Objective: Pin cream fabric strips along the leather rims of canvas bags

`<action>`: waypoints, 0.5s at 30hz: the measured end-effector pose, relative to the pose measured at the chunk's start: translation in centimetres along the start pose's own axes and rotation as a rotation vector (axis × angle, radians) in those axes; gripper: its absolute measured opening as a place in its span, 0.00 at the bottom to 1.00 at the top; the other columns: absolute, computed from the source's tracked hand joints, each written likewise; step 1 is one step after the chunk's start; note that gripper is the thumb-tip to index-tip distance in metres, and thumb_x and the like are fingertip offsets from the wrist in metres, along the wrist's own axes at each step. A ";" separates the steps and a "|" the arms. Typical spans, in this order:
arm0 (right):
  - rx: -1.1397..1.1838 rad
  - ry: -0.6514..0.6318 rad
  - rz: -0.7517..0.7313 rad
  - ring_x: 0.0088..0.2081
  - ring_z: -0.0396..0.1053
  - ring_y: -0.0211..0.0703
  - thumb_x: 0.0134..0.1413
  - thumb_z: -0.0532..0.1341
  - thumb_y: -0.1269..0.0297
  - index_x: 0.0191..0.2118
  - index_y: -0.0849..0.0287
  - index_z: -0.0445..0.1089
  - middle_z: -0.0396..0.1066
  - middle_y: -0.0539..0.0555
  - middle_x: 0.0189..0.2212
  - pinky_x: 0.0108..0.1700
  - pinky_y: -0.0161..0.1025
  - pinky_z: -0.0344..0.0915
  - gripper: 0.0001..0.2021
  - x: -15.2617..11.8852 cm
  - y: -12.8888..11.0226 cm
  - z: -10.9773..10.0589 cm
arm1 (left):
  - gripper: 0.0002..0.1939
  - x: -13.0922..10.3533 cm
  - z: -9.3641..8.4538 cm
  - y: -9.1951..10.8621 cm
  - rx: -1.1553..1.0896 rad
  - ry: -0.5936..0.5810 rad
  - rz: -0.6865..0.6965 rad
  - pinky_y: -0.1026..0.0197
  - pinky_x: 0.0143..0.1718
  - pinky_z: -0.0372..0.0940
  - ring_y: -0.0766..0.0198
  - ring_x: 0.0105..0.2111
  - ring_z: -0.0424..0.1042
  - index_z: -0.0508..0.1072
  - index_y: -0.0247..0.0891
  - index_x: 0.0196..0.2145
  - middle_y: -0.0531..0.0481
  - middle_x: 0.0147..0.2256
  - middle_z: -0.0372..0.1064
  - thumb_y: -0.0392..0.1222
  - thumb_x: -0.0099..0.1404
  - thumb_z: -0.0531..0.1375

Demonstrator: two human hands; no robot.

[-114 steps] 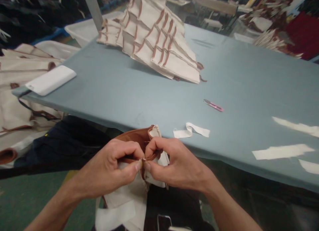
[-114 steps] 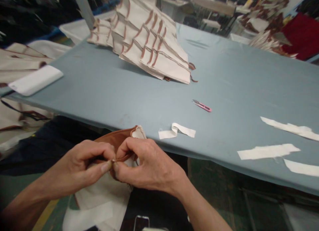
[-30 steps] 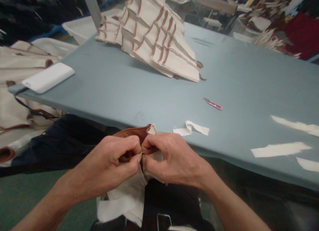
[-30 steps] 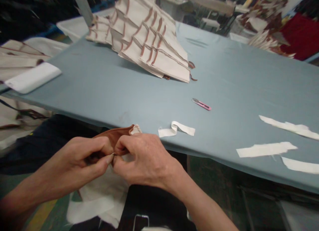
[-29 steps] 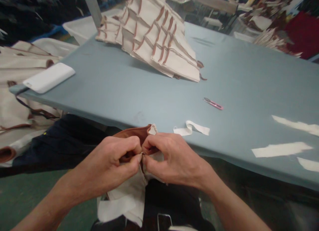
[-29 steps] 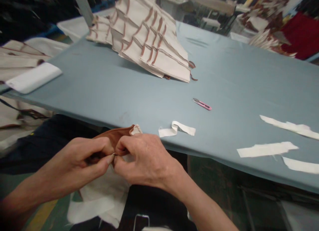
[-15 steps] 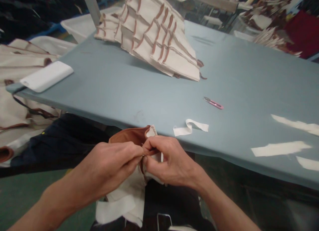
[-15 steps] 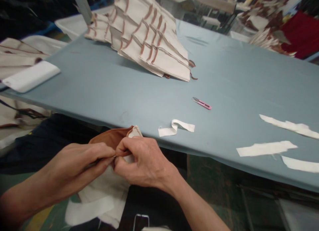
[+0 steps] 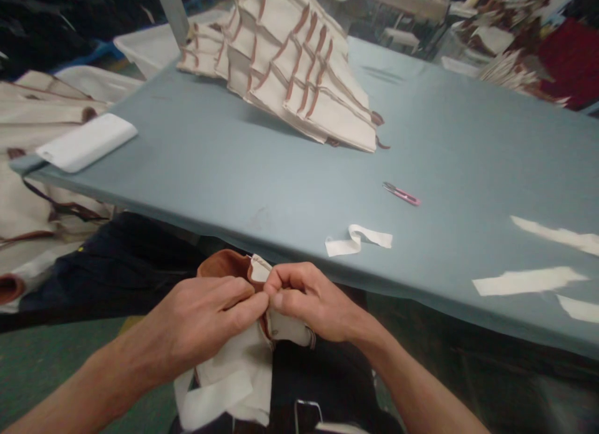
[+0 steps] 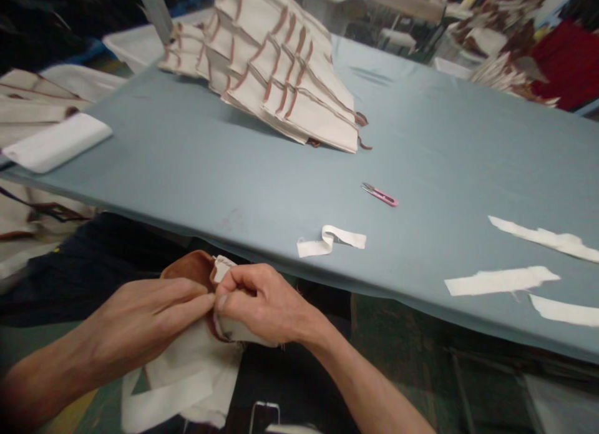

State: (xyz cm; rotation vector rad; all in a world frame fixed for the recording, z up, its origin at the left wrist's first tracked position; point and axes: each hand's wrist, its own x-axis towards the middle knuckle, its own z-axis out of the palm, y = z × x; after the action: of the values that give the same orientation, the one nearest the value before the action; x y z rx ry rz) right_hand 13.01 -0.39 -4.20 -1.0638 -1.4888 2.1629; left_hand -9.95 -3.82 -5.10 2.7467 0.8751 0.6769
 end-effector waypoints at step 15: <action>-0.579 0.295 -0.532 0.23 0.57 0.31 0.45 0.57 0.74 0.27 0.58 0.66 0.64 0.44 0.22 0.30 0.32 0.56 0.05 -1.4 -0.9 0.7 | 0.12 1.3 -1.2 1.5 -0.414 -0.087 -0.412 0.66 0.33 0.63 0.68 0.30 0.74 0.72 0.42 0.36 0.58 0.30 0.73 0.37 0.78 0.52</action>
State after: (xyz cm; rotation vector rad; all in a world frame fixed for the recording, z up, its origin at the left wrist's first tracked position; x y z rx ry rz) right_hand 13.33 -1.30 -2.68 -0.9417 -2.0121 1.1917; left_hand -8.81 -4.26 -3.08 2.1291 1.0941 0.5743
